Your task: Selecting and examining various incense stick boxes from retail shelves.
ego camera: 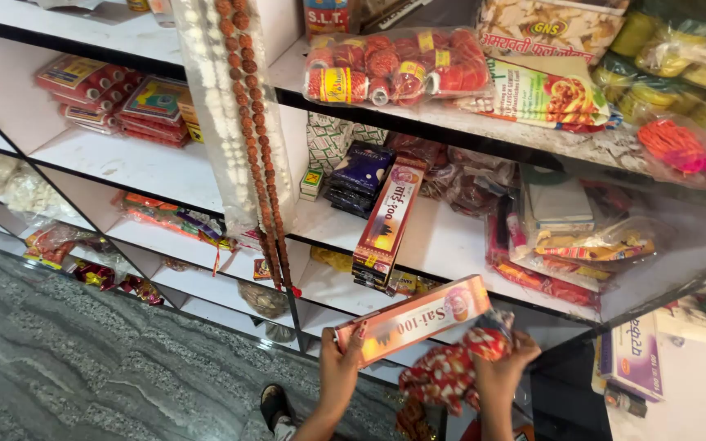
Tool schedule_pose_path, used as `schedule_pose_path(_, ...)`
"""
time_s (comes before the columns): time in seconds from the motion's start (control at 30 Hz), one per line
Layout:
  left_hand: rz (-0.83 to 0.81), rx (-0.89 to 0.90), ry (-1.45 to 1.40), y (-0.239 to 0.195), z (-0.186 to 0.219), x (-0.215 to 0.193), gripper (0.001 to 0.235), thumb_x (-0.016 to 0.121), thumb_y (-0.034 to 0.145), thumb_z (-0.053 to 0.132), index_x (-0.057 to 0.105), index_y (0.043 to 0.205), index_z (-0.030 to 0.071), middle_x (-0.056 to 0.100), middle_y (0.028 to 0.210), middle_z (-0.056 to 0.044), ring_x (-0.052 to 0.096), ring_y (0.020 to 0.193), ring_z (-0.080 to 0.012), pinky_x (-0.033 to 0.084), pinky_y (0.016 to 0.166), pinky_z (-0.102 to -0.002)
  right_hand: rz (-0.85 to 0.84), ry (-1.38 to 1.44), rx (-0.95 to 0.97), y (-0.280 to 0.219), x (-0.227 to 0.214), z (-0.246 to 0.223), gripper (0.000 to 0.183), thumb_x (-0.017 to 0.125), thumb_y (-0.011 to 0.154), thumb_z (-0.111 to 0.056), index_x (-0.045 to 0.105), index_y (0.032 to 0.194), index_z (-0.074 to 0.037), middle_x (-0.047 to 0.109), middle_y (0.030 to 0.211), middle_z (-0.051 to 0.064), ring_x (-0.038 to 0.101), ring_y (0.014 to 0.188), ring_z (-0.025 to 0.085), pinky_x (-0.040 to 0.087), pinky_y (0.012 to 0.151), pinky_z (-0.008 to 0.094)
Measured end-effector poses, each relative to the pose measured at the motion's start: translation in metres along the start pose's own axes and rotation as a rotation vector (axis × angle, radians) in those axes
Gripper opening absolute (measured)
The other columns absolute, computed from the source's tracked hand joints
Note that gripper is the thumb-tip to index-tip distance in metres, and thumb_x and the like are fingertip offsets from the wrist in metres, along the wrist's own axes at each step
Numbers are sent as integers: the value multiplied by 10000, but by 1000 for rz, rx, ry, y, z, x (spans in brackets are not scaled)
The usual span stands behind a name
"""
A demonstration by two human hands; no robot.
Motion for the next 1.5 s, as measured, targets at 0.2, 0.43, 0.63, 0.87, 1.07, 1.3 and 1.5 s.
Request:
schedule_pose_path(0.2, 26, -116, -230, -5, -24, 19, 310, 668, 981, 208, 464, 1080, -4, 665, 965, -120, 631, 812, -115, 569, 688, -277, -377, -491, 45, -28, 78, -69, 646, 799, 771, -131, 425, 1280, 6, 626, 1181, 225, 681, 1082, 321, 589, 871, 409)
schedule_pose_path(0.43, 31, -221, -271, 0, -39, 16, 333, 632, 986, 213, 406, 1109, 2, 635, 1036, -175, 690, 871, -180, 651, 715, -365, -523, -760, -544, 2, 89, -108, 543, 740, 577, 11, 719, 1110, -86, 677, 1190, 120, 697, 1021, 325, 606, 839, 435)
schedule_pose_path(0.63, 37, -325, -284, -3, -17, 21, 344, 627, 950, 223, 404, 1122, 26, 663, 1059, -178, 755, 921, -232, 703, 746, -406, -398, -934, -225, 84, 68, -96, 507, 860, 689, -213, 702, 1155, -91, 657, 1291, 86, 697, 954, 306, 601, 771, 432)
schedule_pose_path(0.87, 45, -159, -218, 1, -30, 17, 324, 667, 973, 188, 434, 1113, 11, 670, 1009, -154, 692, 837, -176, 640, 683, -350, -418, -879, -322, 36, 78, -117, 691, 906, 557, -258, 633, 1162, -64, 640, 1203, 132, 672, 1007, 359, 561, 798, 463)
schedule_pose_path(1.07, 1, 231, -19, -1, 13, 16, 307, 692, 1004, 172, 450, 1109, 17, 686, 995, -144, 673, 813, -153, 577, 663, -299, -389, -587, -194, 31, 85, -147, 682, 876, 569, -174, 614, 1189, -69, 650, 1186, 146, 652, 1047, 385, 553, 827, 466)
schedule_pose_path(1.3, -79, 512, 320, -5, 56, 28, 485, 743, 916, 109, 536, 1341, 0, 781, 1068, -194, 800, 954, -254, 639, 754, -342, -444, -380, -516, 2, 102, -152, 648, 846, 542, -128, 676, 1163, -61, 682, 1170, 158, 681, 1083, 359, 570, 915, 435)
schedule_pose_path(1.5, -195, 497, 357, -3, 71, 28, 446, 792, 870, 64, 623, 1276, -12, 745, 1159, -206, 784, 1013, -290, 667, 749, -375, -409, -484, -327, 72, 90, -125, 643, 867, 591, -142, 673, 1195, -39, 699, 1221, 186, 689, 1094, 364, 556, 929, 433)
Point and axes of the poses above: each hand's wrist, its own y-axis towards the middle knuckle, its own x-axis out of the palm, z = x × y, the point moved 2 cm from there along y, towards the middle knuckle
